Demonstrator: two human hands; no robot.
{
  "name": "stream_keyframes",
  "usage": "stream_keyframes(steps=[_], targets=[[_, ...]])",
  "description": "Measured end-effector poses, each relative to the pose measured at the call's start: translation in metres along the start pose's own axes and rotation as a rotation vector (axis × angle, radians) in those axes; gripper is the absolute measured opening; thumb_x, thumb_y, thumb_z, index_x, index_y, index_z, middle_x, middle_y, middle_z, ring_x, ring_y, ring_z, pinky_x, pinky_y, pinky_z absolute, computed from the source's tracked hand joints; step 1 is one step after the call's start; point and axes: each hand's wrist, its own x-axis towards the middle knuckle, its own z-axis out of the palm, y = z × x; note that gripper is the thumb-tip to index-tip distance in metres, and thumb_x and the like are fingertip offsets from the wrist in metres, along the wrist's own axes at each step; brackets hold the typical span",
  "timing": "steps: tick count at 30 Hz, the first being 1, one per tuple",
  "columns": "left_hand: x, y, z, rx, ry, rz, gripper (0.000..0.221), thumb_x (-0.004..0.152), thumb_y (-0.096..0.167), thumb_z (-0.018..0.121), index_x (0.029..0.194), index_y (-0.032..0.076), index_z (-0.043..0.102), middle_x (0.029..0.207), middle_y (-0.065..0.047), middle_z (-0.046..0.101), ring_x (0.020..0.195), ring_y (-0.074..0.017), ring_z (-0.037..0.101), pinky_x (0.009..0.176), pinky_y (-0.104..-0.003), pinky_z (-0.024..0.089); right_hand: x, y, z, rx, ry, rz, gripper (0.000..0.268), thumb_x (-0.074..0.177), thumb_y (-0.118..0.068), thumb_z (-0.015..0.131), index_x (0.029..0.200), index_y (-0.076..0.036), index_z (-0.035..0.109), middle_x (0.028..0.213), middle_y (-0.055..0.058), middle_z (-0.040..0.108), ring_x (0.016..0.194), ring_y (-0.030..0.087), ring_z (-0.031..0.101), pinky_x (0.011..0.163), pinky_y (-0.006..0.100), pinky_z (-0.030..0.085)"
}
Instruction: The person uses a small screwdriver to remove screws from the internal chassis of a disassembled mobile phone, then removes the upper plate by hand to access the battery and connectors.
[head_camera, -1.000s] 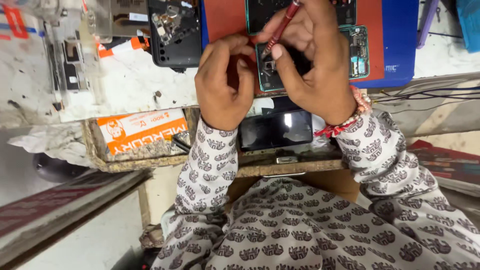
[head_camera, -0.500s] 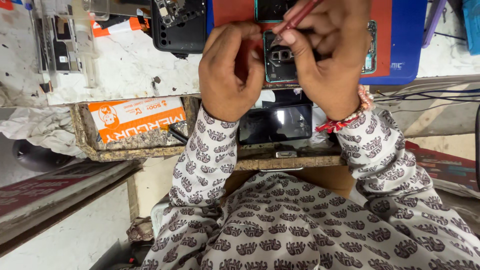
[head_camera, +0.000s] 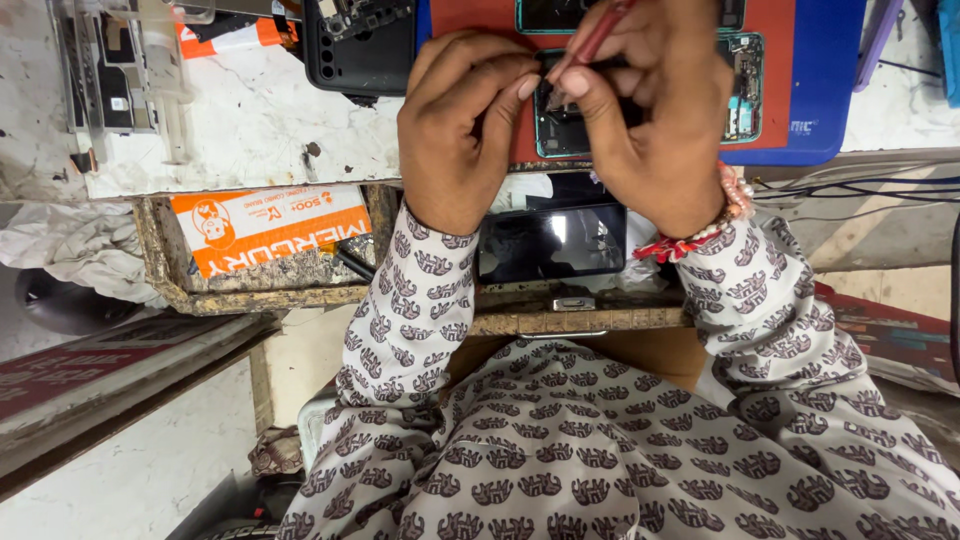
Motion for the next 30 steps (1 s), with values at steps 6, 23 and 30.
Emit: stream_keyframes(steps=[6,23,30], targets=[[0.001,0.001,0.000,0.050,-0.054,0.025,0.008,0.106,0.007,0.070,0.113,0.004,0.073,0.115,-0.007,0.075,0.121,-0.0278,0.066,0.104,-0.038,0.055,0.008,-0.003,-0.001,-0.027,-0.033,-0.066,0.055,0.121,0.005,0.064,0.157,-0.004,0.024,0.122,0.014,0.065,0.108,0.019,0.072,0.095,0.027,0.067],[-0.015,-0.020,-0.017,-0.023,-0.093,-0.052,0.015,0.106,-0.002,0.057,0.116,-0.009,0.066,0.116,-0.022,0.065,0.102,-0.0260,0.065,0.090,-0.032,0.052,0.022,0.002,0.010,-0.012,-0.001,-0.281,0.037,0.111,-0.012,0.057,0.145,-0.016,0.043,0.129,0.004,0.064,0.109,0.018,0.069,0.090,0.025,0.059],[-0.003,-0.037,0.000,-0.036,-0.186,-0.158,0.015,0.109,0.003,0.056,0.110,-0.010,0.065,0.098,-0.019,0.065,0.090,-0.0213,0.064,0.080,-0.028,0.050,0.005,0.016,0.030,-0.129,-0.100,-0.241,0.047,0.114,-0.011,0.059,0.156,-0.019,0.040,0.131,0.001,0.056,0.118,0.014,0.064,0.096,0.024,0.056]])
